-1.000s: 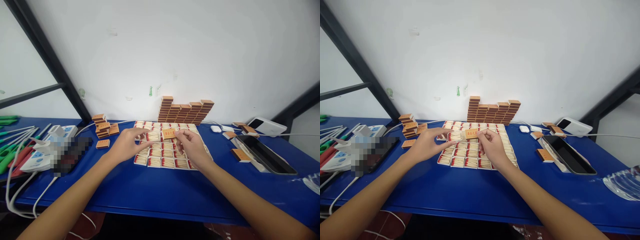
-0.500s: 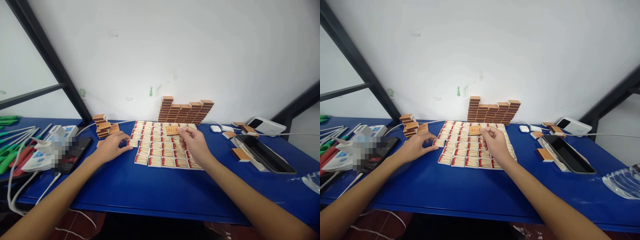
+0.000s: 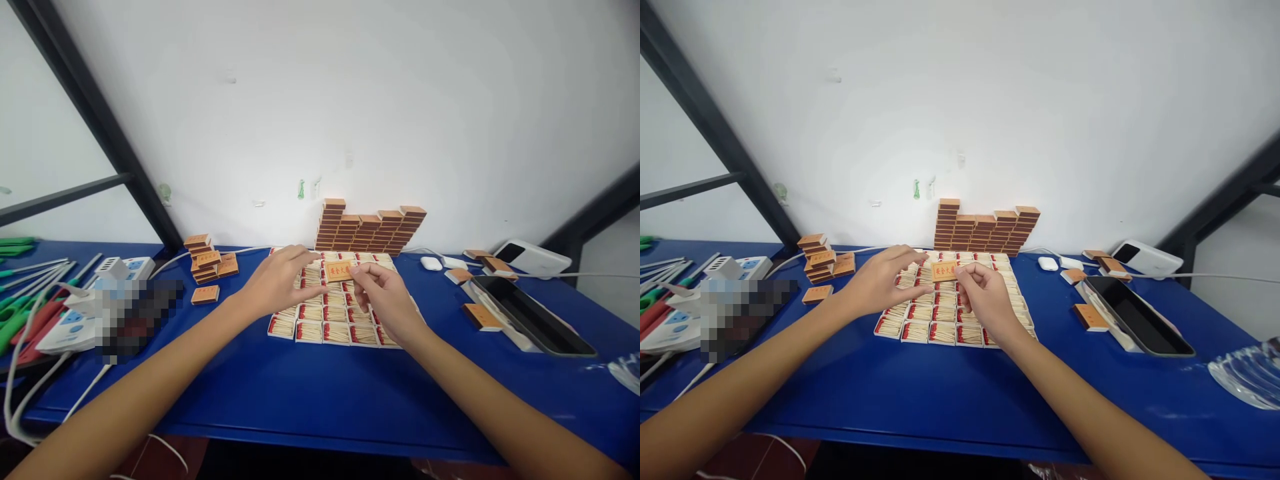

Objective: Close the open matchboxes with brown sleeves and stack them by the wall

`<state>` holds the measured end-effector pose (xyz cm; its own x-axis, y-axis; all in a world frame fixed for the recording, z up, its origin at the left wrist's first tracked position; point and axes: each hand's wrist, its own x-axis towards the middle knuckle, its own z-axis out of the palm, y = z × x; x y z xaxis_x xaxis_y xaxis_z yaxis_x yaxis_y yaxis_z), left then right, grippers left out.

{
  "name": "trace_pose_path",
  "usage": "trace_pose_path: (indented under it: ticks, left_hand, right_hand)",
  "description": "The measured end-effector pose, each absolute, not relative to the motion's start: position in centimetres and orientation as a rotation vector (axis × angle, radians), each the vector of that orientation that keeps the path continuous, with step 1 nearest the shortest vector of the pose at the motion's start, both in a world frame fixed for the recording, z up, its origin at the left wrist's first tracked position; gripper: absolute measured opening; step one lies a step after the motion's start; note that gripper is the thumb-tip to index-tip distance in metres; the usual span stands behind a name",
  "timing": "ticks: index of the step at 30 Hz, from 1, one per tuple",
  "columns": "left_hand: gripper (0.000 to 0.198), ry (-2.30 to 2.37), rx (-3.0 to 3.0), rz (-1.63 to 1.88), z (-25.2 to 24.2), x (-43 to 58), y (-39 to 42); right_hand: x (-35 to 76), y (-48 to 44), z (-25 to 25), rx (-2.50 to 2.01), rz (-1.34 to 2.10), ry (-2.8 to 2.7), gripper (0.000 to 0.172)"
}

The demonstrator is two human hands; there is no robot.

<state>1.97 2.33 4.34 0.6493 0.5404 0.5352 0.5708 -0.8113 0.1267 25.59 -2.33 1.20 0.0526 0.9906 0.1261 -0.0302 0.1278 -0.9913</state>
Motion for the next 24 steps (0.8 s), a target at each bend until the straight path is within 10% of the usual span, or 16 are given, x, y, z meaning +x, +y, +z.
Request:
trace_pose_path:
  ticks: [24]
  left_hand:
    - [0.028,-1.296,-2.800,-1.220,9.8,6.9,17.5]
  right_hand:
    - [26.4,-1.3,1.4,-1.081,1.063,-1.157,0.046]
